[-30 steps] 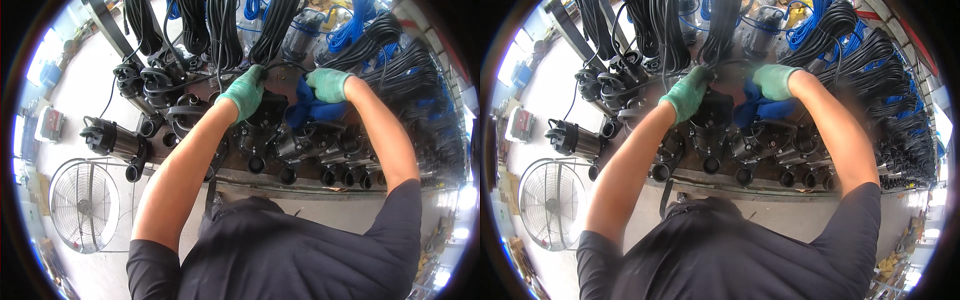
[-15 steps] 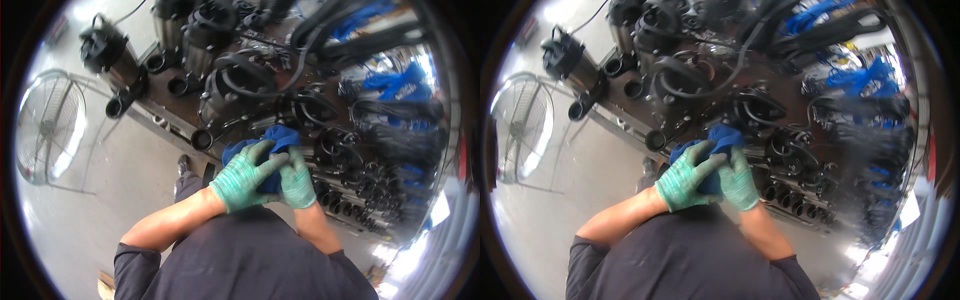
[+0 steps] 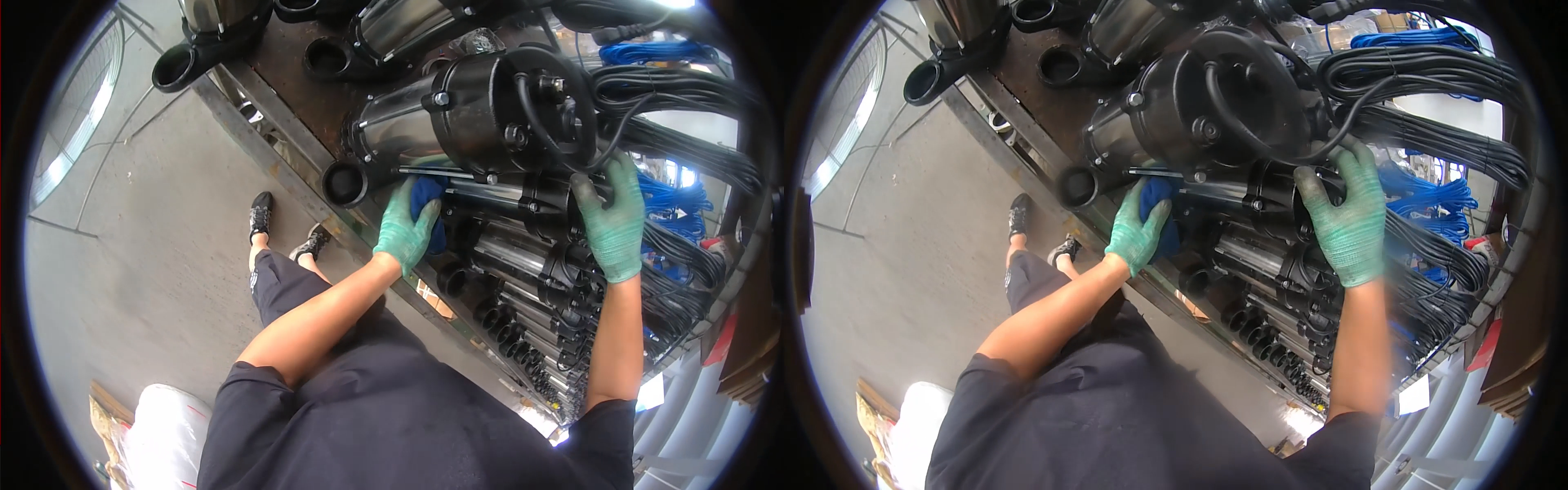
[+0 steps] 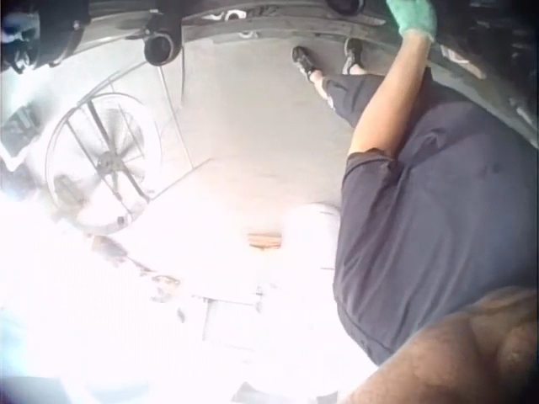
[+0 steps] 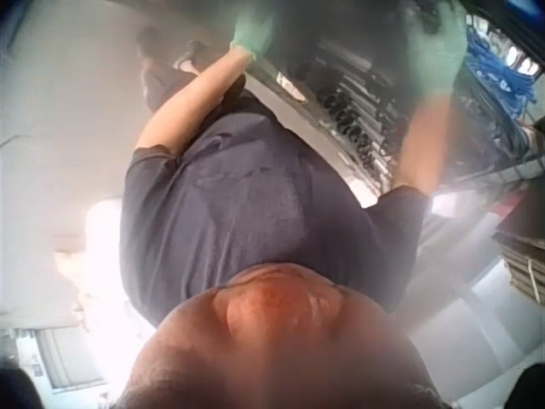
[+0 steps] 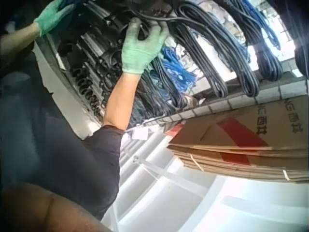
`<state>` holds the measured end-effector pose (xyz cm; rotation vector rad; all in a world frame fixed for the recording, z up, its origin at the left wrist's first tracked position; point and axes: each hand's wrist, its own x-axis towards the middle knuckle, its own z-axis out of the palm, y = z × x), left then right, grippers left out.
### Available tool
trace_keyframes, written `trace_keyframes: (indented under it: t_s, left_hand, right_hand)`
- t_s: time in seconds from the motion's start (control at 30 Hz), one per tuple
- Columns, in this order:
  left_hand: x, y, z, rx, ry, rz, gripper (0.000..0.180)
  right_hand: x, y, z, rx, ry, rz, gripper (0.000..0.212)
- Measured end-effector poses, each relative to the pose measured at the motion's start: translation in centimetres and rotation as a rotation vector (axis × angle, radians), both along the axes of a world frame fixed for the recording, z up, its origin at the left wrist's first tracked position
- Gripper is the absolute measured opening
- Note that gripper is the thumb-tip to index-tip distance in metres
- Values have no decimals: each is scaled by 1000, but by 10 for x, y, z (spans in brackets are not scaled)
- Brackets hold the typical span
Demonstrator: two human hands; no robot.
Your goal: The person wipes the exterior of multiple submersible pumps with a blue cloth while handling them one by one on a workbench.
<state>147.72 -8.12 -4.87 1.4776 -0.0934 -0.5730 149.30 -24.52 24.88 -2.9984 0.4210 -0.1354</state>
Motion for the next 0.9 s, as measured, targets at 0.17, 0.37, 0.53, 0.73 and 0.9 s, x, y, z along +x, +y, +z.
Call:
trace_keyframes:
  t_s: [0.17, 0.37, 0.53, 0.73, 0.9]
  left_hand:
    - [19, -13, -28, -157, 202, -59, 49]
    - [-24, -13, -61, 125, -297, 67, 50]
    - [12, -37, -23, -138, 28, -31, 35]
    - [44, -81, -55, 476, -516, -536, 33]
    - [10, -62, -32, 254, -79, -63, 42]
  right_hand:
    - [-16, -27, -9, 85, -78, 12, 17]
    - [-30, -84, -8, 89, -110, 18, 17]
    - [-53, -139, -13, 173, -152, -109, 26]
    - [-38, -123, -16, 239, -187, -42, 26]
    - [-44, -114, -10, 118, -139, 45, 16]
